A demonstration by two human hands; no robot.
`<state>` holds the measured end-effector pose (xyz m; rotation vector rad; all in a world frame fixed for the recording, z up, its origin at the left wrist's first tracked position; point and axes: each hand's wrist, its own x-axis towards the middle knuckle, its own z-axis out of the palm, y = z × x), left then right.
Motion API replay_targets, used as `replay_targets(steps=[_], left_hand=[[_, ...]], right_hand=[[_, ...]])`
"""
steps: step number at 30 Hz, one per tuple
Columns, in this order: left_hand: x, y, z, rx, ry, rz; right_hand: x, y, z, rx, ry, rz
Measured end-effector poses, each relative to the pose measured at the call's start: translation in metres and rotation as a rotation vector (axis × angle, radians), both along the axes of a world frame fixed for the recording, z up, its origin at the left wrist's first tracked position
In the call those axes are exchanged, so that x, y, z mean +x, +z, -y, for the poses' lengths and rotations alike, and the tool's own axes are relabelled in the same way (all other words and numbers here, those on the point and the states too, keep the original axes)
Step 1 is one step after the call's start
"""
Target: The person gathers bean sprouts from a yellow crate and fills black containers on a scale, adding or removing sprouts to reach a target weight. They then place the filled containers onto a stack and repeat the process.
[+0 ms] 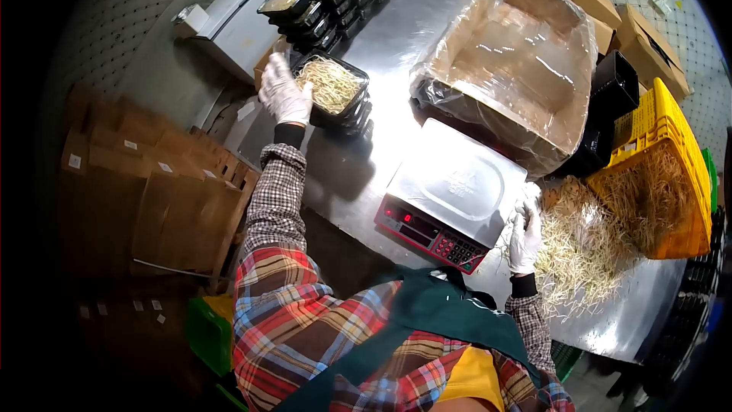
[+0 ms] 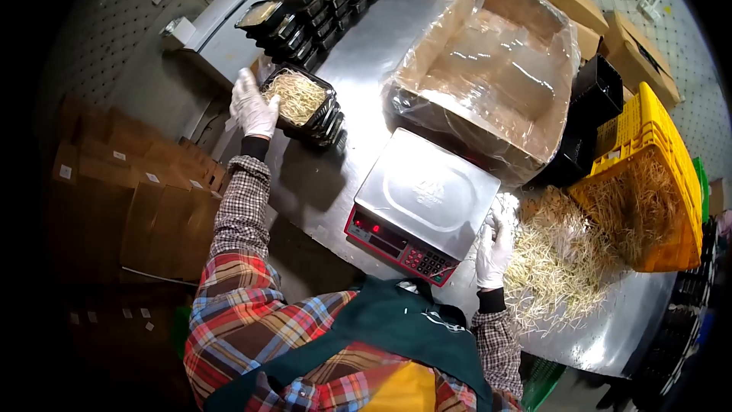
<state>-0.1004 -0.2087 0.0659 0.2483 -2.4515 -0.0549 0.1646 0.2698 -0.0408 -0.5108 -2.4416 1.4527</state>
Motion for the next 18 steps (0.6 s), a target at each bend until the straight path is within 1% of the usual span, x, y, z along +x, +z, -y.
replay_targets(steps=[1,2,3,4,6,7,8,9,10,11,12,13,14,15,16,17,18], left_hand=[[-0.013,-0.009,-0.003,-0.111,-0.119,0.075],[-0.031,-0.022,-0.006,-0.222,-0.236,0.152],[-0.047,-0.032,-0.012,-0.290,-0.146,0.437],[-0.061,-0.038,-0.011,-0.082,-0.128,0.507],[-0.092,-0.051,0.009,-0.150,-0.030,0.436],[-0.099,-0.029,0.011,-0.228,-0.082,0.549],[-0.129,-0.059,0.038,-0.163,-0.060,0.408],[-0.129,-0.063,0.053,-0.145,-0.110,0.429],[-0.128,-0.075,0.059,-0.113,-0.119,0.376],[-0.133,-0.090,0.075,-0.105,-0.127,0.424],[-0.137,-0.103,0.090,-0.097,-0.135,0.473],[-0.105,-0.072,0.061,0.055,-0.119,0.493],[-0.140,-0.109,0.113,-0.177,-0.218,0.505],[-0.145,-0.112,0.123,-0.561,-0.170,0.635],[-0.141,-0.109,0.112,-0.316,-0.070,0.588],[-0.136,-0.105,0.100,-0.074,0.019,0.500],[-0.133,-0.096,0.091,-0.112,0.045,0.574]], right_hand=[[0.001,0.005,0.005,-0.051,0.009,0.000],[0.001,0.009,0.009,-0.022,0.024,0.001],[0.002,0.005,0.007,-0.007,0.036,0.004],[0.002,0.000,0.006,0.007,0.044,0.007],[0.007,-0.006,0.003,0.000,0.015,-0.038],[0.012,-0.008,-0.002,0.006,-0.012,-0.052],[0.018,-0.007,-0.008,0.062,-0.024,-0.085],[0.033,0.000,-0.016,0.102,-0.058,-0.021],[0.044,0.012,-0.023,0.148,-0.116,0.063],[0.060,-0.001,-0.037,0.132,-0.194,-0.017],[0.079,-0.006,-0.053,0.150,-0.292,0.027],[0.102,-0.017,-0.072,0.134,-0.411,0.045],[0.125,-0.025,-0.089,0.114,-0.521,0.047],[0.148,-0.028,-0.097,0.107,-0.589,0.093],[0.172,-0.051,-0.113,0.429,-0.502,0.148],[0.185,-0.047,-0.112,0.524,-0.412,0.229],[0.190,-0.044,-0.107,0.609,-0.315,0.305]])
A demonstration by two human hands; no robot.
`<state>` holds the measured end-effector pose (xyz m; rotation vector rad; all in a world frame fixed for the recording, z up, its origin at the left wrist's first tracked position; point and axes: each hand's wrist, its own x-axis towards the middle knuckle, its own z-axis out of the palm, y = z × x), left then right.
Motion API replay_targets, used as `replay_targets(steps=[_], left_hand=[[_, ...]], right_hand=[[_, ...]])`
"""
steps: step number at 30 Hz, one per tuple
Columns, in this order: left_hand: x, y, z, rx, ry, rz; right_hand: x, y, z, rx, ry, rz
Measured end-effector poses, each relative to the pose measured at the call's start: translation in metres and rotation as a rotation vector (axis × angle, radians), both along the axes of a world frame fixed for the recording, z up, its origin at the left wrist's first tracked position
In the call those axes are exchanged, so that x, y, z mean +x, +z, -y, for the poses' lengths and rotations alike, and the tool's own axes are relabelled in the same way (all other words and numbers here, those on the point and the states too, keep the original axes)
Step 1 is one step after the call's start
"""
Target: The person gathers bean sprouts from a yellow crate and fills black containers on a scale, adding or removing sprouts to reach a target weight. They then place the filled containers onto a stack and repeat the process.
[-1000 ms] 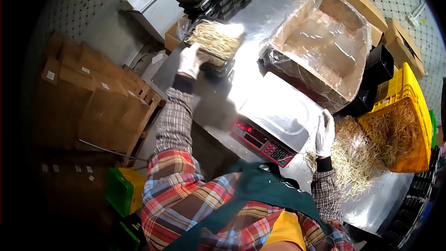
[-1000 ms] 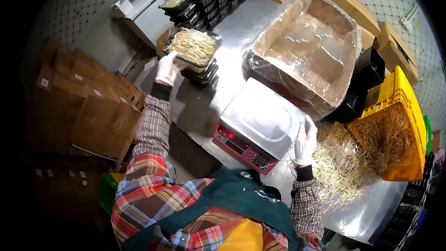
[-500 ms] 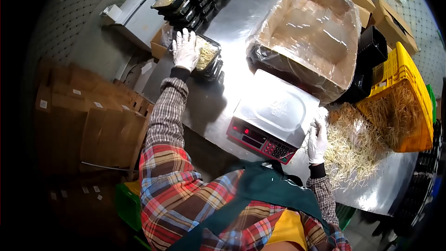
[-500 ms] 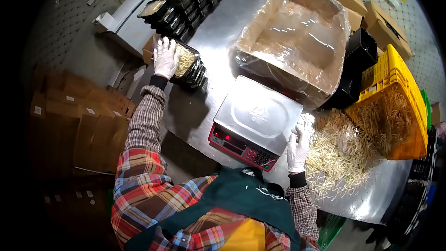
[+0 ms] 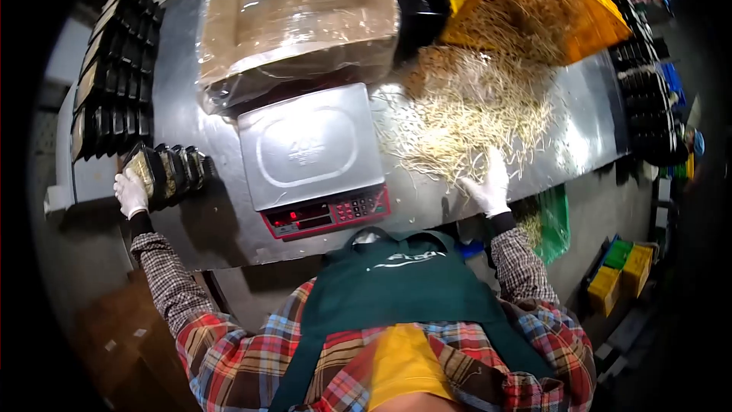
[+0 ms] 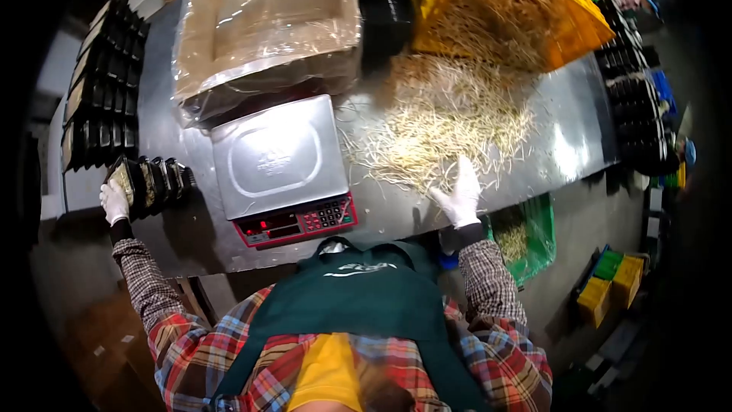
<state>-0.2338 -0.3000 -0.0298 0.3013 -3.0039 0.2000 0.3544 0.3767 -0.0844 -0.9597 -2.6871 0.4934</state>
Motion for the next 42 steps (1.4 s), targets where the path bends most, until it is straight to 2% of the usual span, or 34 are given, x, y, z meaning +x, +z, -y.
replay_targets(steps=[2,4,6,8,9,10,11,13,14,15,16,18,20,22,23,24,25,26,27,28,30,31,32,34,35,36,37,39,40,41,42], left_hand=[[-0.010,0.011,-0.008,0.007,0.082,0.024],[0.008,0.016,-0.031,-0.268,0.095,-0.239],[0.075,0.062,-0.128,-0.048,-0.198,-0.542],[0.142,0.090,-0.237,0.268,-0.733,-0.697],[0.194,0.101,-0.304,0.527,-0.807,-0.512],[0.234,0.092,-0.354,0.961,-0.866,-0.241],[0.270,0.088,-0.394,0.844,-1.087,-0.169],[0.312,0.016,-0.442,0.611,-1.217,0.263],[0.337,0.021,-0.488,0.616,-1.309,0.296],[0.351,0.002,-0.517,0.530,-1.300,0.372],[0.355,-0.026,-0.544,0.549,-1.234,0.494],[0.346,-0.076,-0.588,0.582,-1.071,0.447],[0.334,-0.103,-0.627,0.470,-0.872,0.389],[0.330,-0.111,-0.663,0.517,-0.603,0.613],[0.336,-0.135,-0.683,0.423,-0.610,0.682],[0.354,-0.173,-0.693,0.474,-0.949,0.316],[0.368,-0.144,-0.716,0.544,-1.104,0.575],[0.385,-0.134,-0.734,0.530,-1.225,0.667],[0.402,-0.086,-0.758,0.412,-1.192,0.742],[0.406,-0.059,-0.776,0.401,-1.191,0.734],[0.381,-0.075,-0.803,0.552,-1.144,0.711],[0.367,-0.072,-0.816,0.591,-1.103,0.589],[0.354,-0.063,-0.835,0.277,-0.991,0.493],[0.327,-0.046,-0.867,0.341,-0.661,0.710],[0.319,-0.064,-0.873,0.392,-0.673,0.688],[0.316,-0.074,-0.877,0.446,-0.686,0.666],[0.323,-0.087,-0.882,0.390,-0.722,0.597],[0.328,-0.118,-0.872,0.750,-0.887,0.811],[0.344,-0.085,-0.866,0.653,-1.154,0.880],[0.348,-0.080,-0.855,0.696,-1.165,0.936],[0.347,-0.090,-0.846,0.766,-1.322,0.649]], right_hand=[[-0.004,-0.002,0.009,0.059,0.111,0.250],[-0.017,-0.008,0.012,0.023,0.191,0.307],[-0.038,-0.020,0.011,0.055,0.306,0.292],[-0.052,-0.016,0.003,-0.019,0.331,0.252],[-0.050,-0.015,-0.009,-0.039,0.313,0.215],[-0.047,-0.014,-0.024,-0.057,0.298,0.177],[-0.038,-0.012,-0.044,-0.043,0.258,0.117],[-0.012,-0.011,-0.091,-0.022,0.150,0.079],[0.008,-0.022,-0.119,-0.029,0.064,0.099],[0.032,-0.035,-0.149,0.012,0.006,0.069],[0.056,-0.045,-0.181,0.056,-0.049,0.038],[0.102,-0.062,-0.236,0.145,-0.252,0.071],[0.135,-0.085,-0.286,0.164,-0.453,0.093],[0.138,-0.079,-0.315,-0.026,-0.697,0.041],[0.130,-0.077,-0.324,-0.106,-0.722,-0.029],[0.114,-0.077,-0.331,-0.019,-0.611,0.014],[0.090,-0.075,-0.335,0.070,-0.498,0.053],[0.066,-0.074,-0.337,0.155,-0.383,0.091],[0.036,-0.076,-0.342,0.116,-0.294,-0.010],[0.002,-0.076,-0.347,0.073,-0.209,-0.106],[-0.067,-0.029,-0.348,-0.188,-0.195,0.216],[-0.095,-0.026,-0.354,-0.176,-0.156,0.250],[-0.119,-0.029,-0.360,-0.161,-0.118,0.282],[-0.156,-0.048,-0.366,-0.183,-0.106,0.260],[-0.163,-0.035,-0.364,-0.205,-0.097,0.205],[-0.165,-0.069,-0.365,-0.574,-0.012,-0.135],[-0.168,-0.111,-0.364,-0.931,0.068,-0.484],[-0.165,-0.025,-0.371,-0.625,0.364,0.295],[-0.142,-0.042,-0.373,-0.656,0.454,0.204],[-0.119,-0.058,-0.375,-0.689,0.547,0.117],[-0.103,-0.046,-0.382,-0.596,0.674,0.022]])
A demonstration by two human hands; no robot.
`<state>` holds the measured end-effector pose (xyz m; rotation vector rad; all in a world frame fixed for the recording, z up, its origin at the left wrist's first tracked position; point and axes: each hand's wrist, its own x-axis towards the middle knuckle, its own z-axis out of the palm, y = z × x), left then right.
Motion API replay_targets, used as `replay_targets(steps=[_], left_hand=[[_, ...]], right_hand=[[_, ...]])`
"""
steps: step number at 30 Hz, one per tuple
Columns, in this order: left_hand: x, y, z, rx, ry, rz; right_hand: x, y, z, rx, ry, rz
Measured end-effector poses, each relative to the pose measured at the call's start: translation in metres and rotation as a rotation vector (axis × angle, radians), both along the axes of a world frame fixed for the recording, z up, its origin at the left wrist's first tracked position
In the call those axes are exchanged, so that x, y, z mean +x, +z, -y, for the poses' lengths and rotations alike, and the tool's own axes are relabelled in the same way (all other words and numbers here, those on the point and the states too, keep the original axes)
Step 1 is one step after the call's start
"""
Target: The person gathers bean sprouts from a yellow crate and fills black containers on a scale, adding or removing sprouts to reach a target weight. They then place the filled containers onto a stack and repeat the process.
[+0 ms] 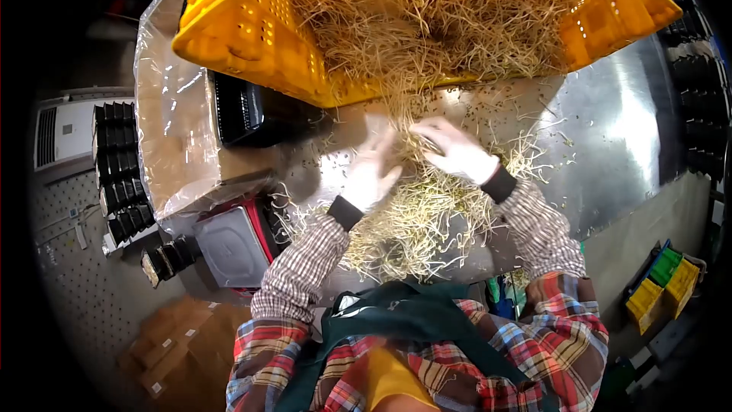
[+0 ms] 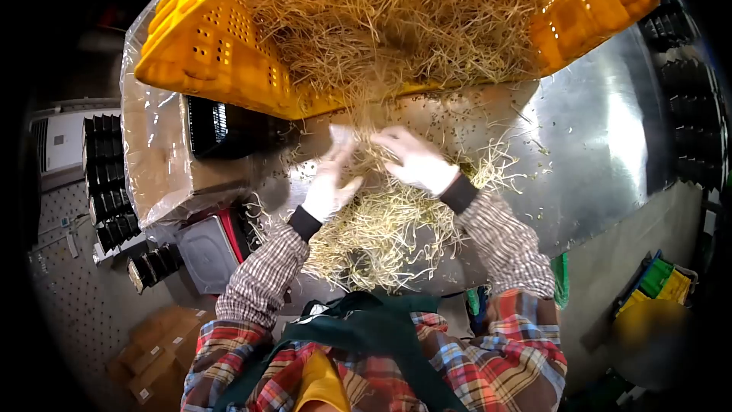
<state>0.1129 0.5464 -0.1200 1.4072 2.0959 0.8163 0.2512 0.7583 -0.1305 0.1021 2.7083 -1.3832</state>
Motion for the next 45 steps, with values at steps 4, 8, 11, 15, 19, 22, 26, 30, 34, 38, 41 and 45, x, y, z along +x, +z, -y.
replay_targets(steps=[4,8,11,15,19,22,26,30,34,38,41,45], left_hand=[[0.009,-0.010,-0.005,-0.233,0.332,-0.164],[0.044,-0.018,-0.008,-0.405,0.058,0.019],[0.057,0.008,0.019,0.012,-0.148,0.091],[0.065,0.019,0.023,-0.398,-0.058,-0.235],[0.093,-0.008,0.005,-0.223,-0.080,-0.296],[0.095,-0.012,0.018,-0.025,-0.008,0.066],[0.070,0.031,0.054,0.049,-0.043,0.076],[0.057,0.033,0.079,-0.312,0.037,-0.352],[0.060,0.008,0.103,-0.385,-0.102,-0.200],[0.088,0.023,0.129,-0.087,-0.023,-0.343],[0.097,0.017,0.126,-0.311,0.001,-0.351],[0.082,0.037,0.112,-0.236,-0.057,-0.184]], right_hand=[[-0.006,0.010,0.005,0.449,-0.058,0.125],[0.014,-0.023,0.023,0.340,0.058,-0.028],[0.070,0.026,0.012,0.220,0.021,-0.150],[0.151,0.030,-0.019,0.423,-0.383,0.018],[0.154,-0.002,0.025,0.447,-0.475,-0.016],[0.138,-0.014,0.075,0.204,-0.506,-0.260],[0.128,0.037,0.097,-0.007,-0.307,-0.248],[0.107,0.036,0.101,0.144,-0.371,-0.078],[0.101,-0.001,0.137,0.347,-0.144,-0.230],[0.120,0.033,0.171,0.328,-0.146,-0.158],[0.113,0.024,0.193,0.451,-0.169,0.000],[0.095,0.005,0.173,0.356,-0.296,-0.186]])
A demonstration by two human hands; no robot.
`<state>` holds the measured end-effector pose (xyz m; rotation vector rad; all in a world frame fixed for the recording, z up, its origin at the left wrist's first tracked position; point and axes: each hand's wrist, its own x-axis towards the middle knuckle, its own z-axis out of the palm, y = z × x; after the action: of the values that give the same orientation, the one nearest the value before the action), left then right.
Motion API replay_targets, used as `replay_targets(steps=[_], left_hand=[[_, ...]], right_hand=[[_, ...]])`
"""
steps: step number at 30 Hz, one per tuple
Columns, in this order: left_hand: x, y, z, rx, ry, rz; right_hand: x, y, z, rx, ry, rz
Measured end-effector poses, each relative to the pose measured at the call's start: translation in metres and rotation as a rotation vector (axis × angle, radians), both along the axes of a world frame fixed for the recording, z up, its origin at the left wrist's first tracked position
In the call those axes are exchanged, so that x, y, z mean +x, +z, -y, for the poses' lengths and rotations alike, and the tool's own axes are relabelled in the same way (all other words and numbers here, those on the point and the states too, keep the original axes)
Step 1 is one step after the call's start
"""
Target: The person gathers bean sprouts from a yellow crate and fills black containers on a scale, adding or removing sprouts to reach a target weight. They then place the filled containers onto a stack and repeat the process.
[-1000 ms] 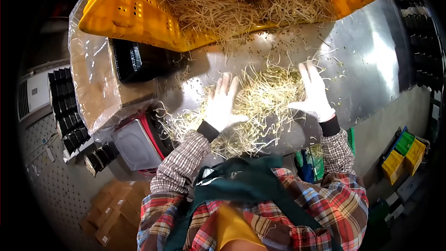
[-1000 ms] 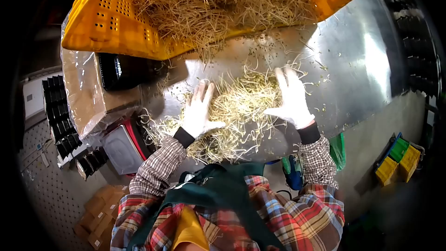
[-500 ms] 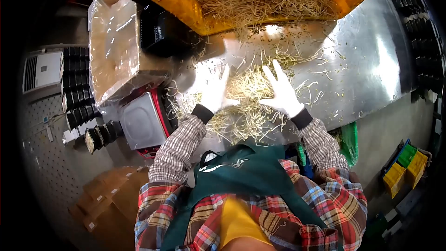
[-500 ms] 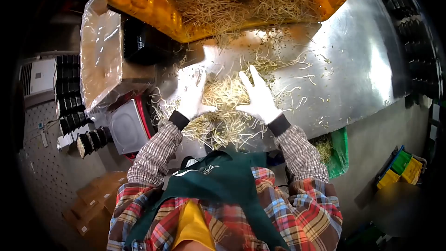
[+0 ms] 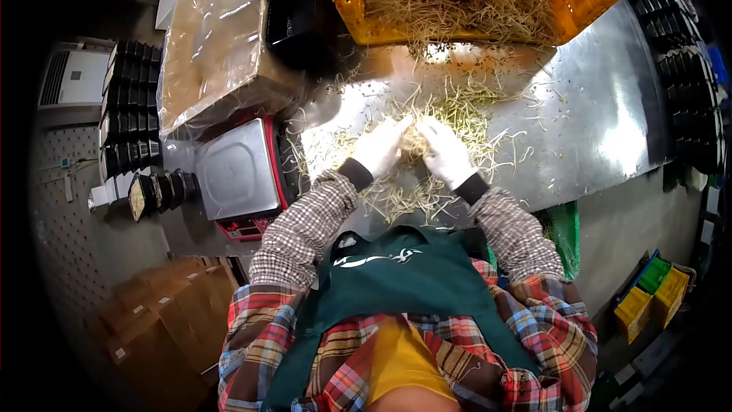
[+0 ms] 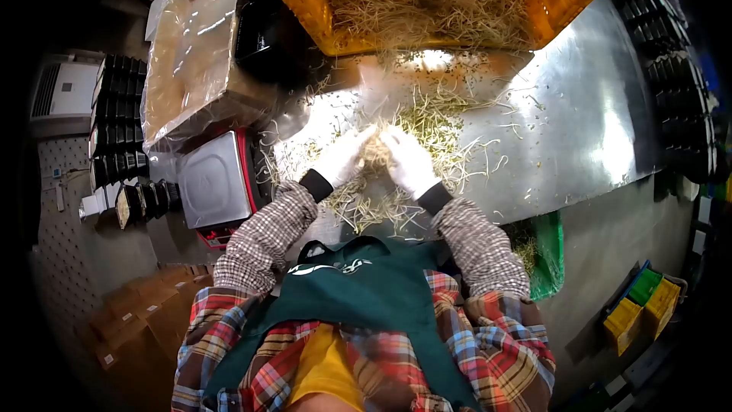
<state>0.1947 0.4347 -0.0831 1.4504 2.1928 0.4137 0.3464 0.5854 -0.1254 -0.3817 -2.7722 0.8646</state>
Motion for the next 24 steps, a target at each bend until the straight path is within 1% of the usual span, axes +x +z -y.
replay_targets(steps=[1,3,5,6,8,9,10,11,13,14,15,16,17,19,20,21,22,23,24], left_hand=[[-0.006,0.009,0.001,0.016,-0.009,0.049],[-0.020,0.018,0.004,0.058,-0.030,0.147],[-0.024,0.005,0.006,0.009,-0.020,0.071],[-0.014,0.000,0.003,-0.030,0.036,-0.037],[0.001,-0.014,-0.008,-0.128,0.093,-0.090],[0.011,-0.028,-0.010,-0.078,0.119,-0.168],[0.016,-0.042,-0.007,-0.042,0.105,-0.131],[0.022,-0.049,-0.005,-0.008,0.091,-0.093],[0.036,-0.044,0.002,0.188,0.061,-0.074],[0.041,-0.029,0.009,0.140,0.039,-0.039],[0.044,-0.022,0.017,0.154,0.022,-0.022],[0.052,-0.009,0.019,0.155,0.082,-0.132],[0.055,-0.010,0.020,0.127,0.089,-0.150],[0.062,-0.013,0.022,0.069,0.102,-0.185],[0.062,-0.022,0.020,0.046,0.072,-0.150],[0.064,-0.035,0.020,0.019,0.042,-0.111],[0.060,-0.057,0.018,0.123,0.034,-0.078],[0.058,-0.056,0.016,0.196,0.033,-0.036],[0.055,-0.054,0.015,0.270,0.034,0.003]], right_hand=[[0.002,0.016,-0.013,-0.013,0.044,-0.052],[0.011,0.028,-0.049,-0.149,0.218,0.093],[0.020,0.032,-0.059,-0.045,0.146,0.162],[0.023,0.032,-0.061,0.006,0.106,0.196],[0.022,0.027,-0.048,0.141,0.027,0.280],[0.021,0.022,-0.038,0.205,-0.014,0.323],[0.022,0.017,-0.030,0.171,-0.026,0.306],[0.027,-0.007,-0.030,0.119,0.033,0.167],[0.043,-0.011,-0.029,-0.003,0.125,0.174],[0.050,0.009,-0.026,-0.042,0.119,0.131],[0.056,0.030,-0.027,-0.028,0.093,0.150],[0.065,0.037,-0.025,0.043,0.004,0.153],[0.072,0.039,-0.023,0.115,-0.086,0.158],[0.077,0.025,-0.018,0.173,-0.081,0.261],[0.076,0.017,-0.016,0.205,-0.078,0.310],[0.071,0.011,-0.011,0.198,-0.069,0.240],[0.073,-0.010,-0.013,0.145,-0.033,0.226],[0.065,-0.007,-0.013,0.094,0.004,0.208],[0.070,0.002,-0.015,-0.017,-0.010,0.139]])
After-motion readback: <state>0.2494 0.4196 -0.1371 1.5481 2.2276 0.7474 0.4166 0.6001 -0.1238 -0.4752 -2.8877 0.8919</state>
